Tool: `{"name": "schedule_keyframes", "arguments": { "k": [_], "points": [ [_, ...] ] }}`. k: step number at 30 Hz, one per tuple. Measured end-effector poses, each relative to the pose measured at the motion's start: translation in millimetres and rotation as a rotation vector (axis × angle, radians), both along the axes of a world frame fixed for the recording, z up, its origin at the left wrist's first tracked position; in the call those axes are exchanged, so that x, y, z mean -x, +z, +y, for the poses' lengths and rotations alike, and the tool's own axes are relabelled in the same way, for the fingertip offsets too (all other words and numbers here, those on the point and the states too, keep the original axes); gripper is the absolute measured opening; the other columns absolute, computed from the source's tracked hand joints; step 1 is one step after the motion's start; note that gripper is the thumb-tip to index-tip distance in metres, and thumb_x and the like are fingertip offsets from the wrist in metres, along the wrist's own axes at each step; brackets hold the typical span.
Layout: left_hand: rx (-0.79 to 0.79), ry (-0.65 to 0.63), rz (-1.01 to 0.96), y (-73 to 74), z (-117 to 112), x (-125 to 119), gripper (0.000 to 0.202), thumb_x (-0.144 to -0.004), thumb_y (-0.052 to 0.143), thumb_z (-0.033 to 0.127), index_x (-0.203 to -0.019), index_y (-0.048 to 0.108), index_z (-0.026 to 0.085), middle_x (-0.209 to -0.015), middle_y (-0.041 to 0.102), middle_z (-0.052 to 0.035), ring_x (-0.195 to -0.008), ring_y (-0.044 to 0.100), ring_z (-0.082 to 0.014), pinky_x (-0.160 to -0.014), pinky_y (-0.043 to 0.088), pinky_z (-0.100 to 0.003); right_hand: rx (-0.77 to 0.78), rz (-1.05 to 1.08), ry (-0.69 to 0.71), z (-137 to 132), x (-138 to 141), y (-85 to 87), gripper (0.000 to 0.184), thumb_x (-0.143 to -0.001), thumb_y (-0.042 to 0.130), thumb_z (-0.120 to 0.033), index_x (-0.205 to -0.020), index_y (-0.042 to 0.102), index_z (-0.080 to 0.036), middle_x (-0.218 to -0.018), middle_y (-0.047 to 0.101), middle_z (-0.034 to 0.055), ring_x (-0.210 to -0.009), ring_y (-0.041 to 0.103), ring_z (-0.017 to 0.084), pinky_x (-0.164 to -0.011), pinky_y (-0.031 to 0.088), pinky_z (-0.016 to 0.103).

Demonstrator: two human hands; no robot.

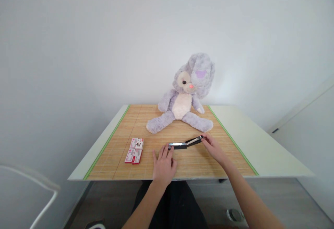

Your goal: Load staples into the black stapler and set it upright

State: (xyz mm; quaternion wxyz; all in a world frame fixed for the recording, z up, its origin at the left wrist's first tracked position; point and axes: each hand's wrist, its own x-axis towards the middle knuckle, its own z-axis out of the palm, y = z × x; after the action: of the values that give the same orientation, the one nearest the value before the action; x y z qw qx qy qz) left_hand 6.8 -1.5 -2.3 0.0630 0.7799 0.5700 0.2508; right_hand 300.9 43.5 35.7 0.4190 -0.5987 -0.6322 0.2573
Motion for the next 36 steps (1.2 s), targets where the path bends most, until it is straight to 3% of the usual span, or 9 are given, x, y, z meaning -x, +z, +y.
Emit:
{"name": "schedule_keyframes", "arguments": {
  "k": [7, 10, 14, 18, 21, 25, 28, 32, 36],
  "points": [
    [-0.016, -0.015, -0.052, 3.4, 3.2, 13.0, 0.054, -0.095, 0.048, 0.017, -0.146, 0.055, 0.032, -0.162, 0.043, -0.0046, -0.149, 0.039, -0.0268, -0.127, 0.016, -0.06, 0.068, 0.037, -0.095, -17.5, -4.0, -20.0, 0.059, -0.091, 0.053, -0.059, -0.132, 0.061, -0.018, -0.087, 0.064, 0.0023, -0.073, 0.056, 0.02, -0.07, 0.047, 0.033],
    [-0.105, 0.131, -0.032, 14.8, -1.0, 41.2, 0.045, -0.096, 0.049, 0.018, -0.137, 0.062, 0.03, -0.155, 0.051, -0.0056, -0.145, 0.042, -0.0281, -0.127, 0.018, -0.058, 0.054, 0.08, -0.166, -38.2, -7.4, -22.5, 0.065, -0.092, 0.053, -0.061, -0.142, 0.054, -0.02, -0.088, 0.064, 0.0021, -0.074, 0.057, 0.019, -0.071, 0.047, 0.033],
    [-0.152, 0.459, 0.036, 26.6, -10.1, 87.8, 0.043, -0.096, 0.055, 0.029, -0.138, 0.061, 0.021, -0.148, 0.05, -0.0153, -0.135, 0.044, -0.0381, -0.115, 0.032, -0.062, 0.056, 0.098, -0.198, -68.3, -2.2, -22.8, 0.06, -0.094, 0.052, -0.063, -0.136, 0.059, -0.021, -0.082, 0.063, 0.0016, -0.076, 0.059, 0.021, -0.073, 0.047, 0.033],
    [-0.112, 0.523, 0.108, 22.5, -21.5, 109.5, 0.038, -0.097, 0.054, 0.031, -0.133, 0.065, 0.024, -0.139, 0.054, -0.0151, -0.124, 0.048, -0.0378, -0.106, 0.037, -0.061, 0.131, 0.095, -0.129, -83.0, 22.3, -20.0, 0.053, -0.095, 0.051, -0.062, -0.127, 0.065, -0.022, -0.076, 0.063, 0.0014, -0.072, 0.059, 0.021, -0.068, 0.045, 0.033],
    [-0.084, 0.425, 0.065, 13.8, -30.7, 103.0, 0.039, -0.098, 0.051, 0.026, -0.135, 0.064, 0.032, -0.131, 0.06, -0.0106, -0.123, 0.05, -0.0347, -0.105, 0.04, -0.057, 0.184, 0.119, -0.072, -83.5, 47.1, -18.3, 0.051, -0.094, 0.051, -0.062, -0.121, 0.068, -0.023, -0.073, 0.062, 0.0012, -0.067, 0.057, 0.02, -0.062, 0.042, 0.031],
    [0.02, 0.079, -0.082, 10.2, -33.9, 72.9, 0.042, -0.098, 0.049, 0.022, -0.134, 0.064, 0.036, -0.127, 0.065, -0.0049, -0.117, 0.057, -0.0272, -0.103, 0.046, -0.047, 0.291, 0.254, 0.03, -78.3, 75.5, -18.2, 0.051, -0.089, 0.057, -0.063, -0.117, 0.067, -0.022, -0.07, 0.06, -0.0003, -0.062, 0.054, 0.017, -0.055, 0.039, 0.028],
    [0.116, -0.138, -0.157, 15.1, -25.3, 43.2, 0.05, -0.095, 0.051, 0.021, -0.142, 0.057, 0.035, -0.132, 0.065, -0.0039, -0.12, 0.057, -0.0264, -0.105, 0.046, -0.045, 0.481, 0.415, 0.086, -74.2, 87.7, -16.7, 0.054, -0.086, 0.056, -0.067, -0.113, 0.062, -0.02, -0.064, 0.056, -0.0046, -0.045, 0.04, 0.01, -0.043, 0.026, 0.023],
    [0.176, -0.274, -0.19, 19.8, -6.1, 8.9, 0.072, -0.093, 0.056, 0.023, -0.16, 0.033, 0.034, -0.132, 0.067, -0.0042, -0.121, 0.057, -0.0258, -0.106, 0.045, -0.041, 0.607, 0.501, 0.127, -71.5, 90.2, -10.0, 0.048, -0.083, 0.058, -0.067, -0.097, 0.059, -0.021, -0.06, 0.052, -0.0074, -0.036, 0.029, 0.006, -0.036, 0.016, 0.022],
    [0.179, -0.369, -0.22, 16.1, 9.6, -10.5, 0.078, -0.092, 0.061, 0.026, -0.162, 0.028, 0.032, -0.134, 0.065, -0.0056, -0.125, 0.056, -0.025, -0.108, 0.044, -0.039, 0.621, 0.479, 0.103, -69.6, 83.0, -4.9, 0.045, -0.086, 0.053, -0.067, -0.081, 0.052, -0.022, -0.056, 0.046, -0.0084, -0.036, 0.025, 0.005, -0.036, 0.011, 0.022]
  ]
}}
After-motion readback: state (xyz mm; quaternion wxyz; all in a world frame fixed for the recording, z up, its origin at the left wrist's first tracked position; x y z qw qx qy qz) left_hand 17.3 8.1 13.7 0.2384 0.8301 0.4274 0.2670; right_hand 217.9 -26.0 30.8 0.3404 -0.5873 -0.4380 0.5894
